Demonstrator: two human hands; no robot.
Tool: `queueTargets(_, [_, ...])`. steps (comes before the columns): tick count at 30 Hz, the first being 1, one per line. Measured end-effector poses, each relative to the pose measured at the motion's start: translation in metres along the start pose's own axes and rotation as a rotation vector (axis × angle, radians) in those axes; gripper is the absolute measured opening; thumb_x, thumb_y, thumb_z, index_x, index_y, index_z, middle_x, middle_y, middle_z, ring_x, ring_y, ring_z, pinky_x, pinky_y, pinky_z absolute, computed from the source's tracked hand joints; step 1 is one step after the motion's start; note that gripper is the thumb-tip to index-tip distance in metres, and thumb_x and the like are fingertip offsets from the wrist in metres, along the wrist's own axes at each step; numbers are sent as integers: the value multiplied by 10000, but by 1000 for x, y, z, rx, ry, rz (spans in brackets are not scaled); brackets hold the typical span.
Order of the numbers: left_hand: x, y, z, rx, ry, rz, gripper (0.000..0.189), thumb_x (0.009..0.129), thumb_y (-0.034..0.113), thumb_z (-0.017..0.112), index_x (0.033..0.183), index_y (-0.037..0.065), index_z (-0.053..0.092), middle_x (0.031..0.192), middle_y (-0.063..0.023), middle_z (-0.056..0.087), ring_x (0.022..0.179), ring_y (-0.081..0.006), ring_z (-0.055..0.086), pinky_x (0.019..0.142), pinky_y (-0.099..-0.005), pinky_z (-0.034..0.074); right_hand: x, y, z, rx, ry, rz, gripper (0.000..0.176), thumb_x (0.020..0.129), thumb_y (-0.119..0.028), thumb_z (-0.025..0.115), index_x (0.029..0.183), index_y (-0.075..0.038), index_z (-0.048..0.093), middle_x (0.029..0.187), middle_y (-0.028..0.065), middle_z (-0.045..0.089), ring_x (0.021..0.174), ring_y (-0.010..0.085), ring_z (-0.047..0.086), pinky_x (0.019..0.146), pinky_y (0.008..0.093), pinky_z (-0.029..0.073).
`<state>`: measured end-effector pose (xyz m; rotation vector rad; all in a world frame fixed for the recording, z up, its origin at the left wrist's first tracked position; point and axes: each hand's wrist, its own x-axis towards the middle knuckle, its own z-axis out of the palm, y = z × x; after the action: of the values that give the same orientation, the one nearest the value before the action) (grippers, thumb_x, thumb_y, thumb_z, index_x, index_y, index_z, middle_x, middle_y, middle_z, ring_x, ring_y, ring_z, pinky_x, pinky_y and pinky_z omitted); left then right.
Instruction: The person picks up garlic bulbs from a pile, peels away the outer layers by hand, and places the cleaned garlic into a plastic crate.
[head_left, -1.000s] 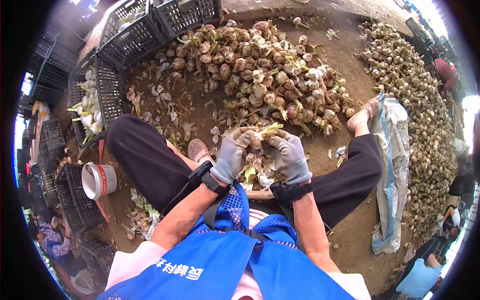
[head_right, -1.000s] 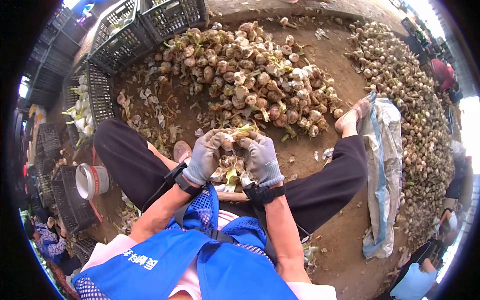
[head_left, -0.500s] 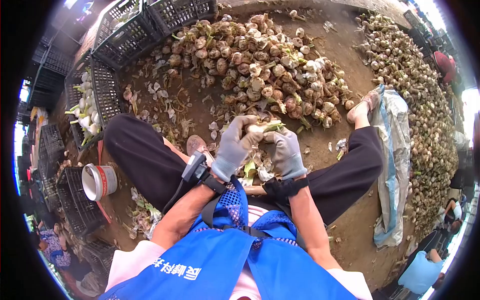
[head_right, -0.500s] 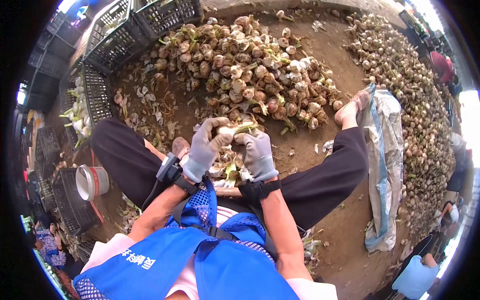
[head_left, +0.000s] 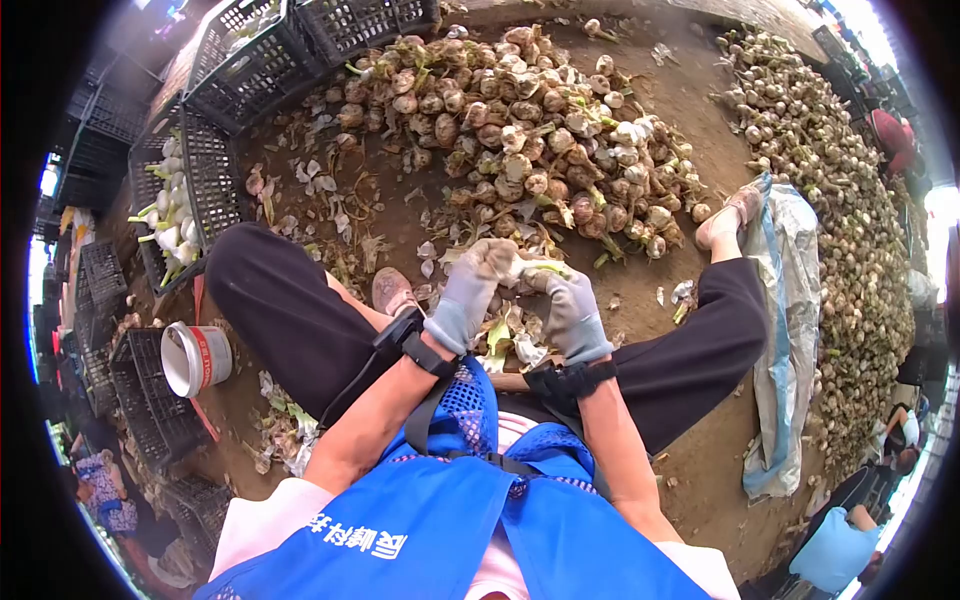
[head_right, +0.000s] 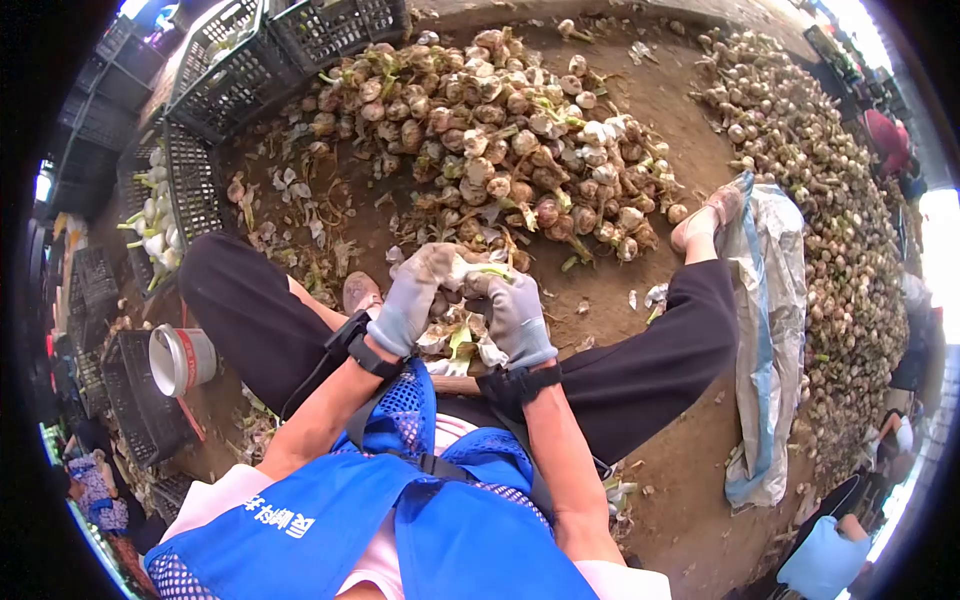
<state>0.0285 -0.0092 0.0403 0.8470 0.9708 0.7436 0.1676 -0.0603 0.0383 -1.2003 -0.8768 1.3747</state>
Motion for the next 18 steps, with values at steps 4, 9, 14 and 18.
queueTargets(4, [-8, 0, 4, 150, 94, 295, 253, 897, 193, 517, 1074, 12, 536, 826, 1, 560, 709, -31, 498, 619, -167, 422, 4, -5, 11, 150, 77, 136, 178, 792, 18, 545, 948, 34, 630, 843, 52, 653, 723, 115, 607, 655, 232, 499])
queueTargets(9, [-2, -19, -33, -352, -184, -204, 317, 939, 262, 366, 1004, 5, 541, 788, -65, 584, 518, -69, 488, 394, -182, 364, 10, 0, -5, 280, -28, 269, 207, 770, 42, 546, 965, 58, 614, 839, 93, 645, 758, 135, 613, 699, 240, 505])
queueTargets(14, [23, -38, -28, -98, -89, -8, 304, 952, 271, 384, 1014, 13, 531, 908, -82, 590, 848, -118, 573, 641, -247, 498, 7, 2, -2, 287, 132, 232, 199, 795, 5, 547, 981, 44, 608, 894, 94, 641, 761, 144, 616, 688, 259, 508])
queueTargets(18, [19, -34, -14, -64, 81, 68, 248, 944, 226, 398, 985, 32, 547, 847, -57, 593, 728, -122, 576, 572, -241, 503, 5, 14, 24, -450, 217, -216, 166, 755, 30, 539, 897, 23, 624, 848, 97, 637, 719, 145, 613, 643, 242, 498])
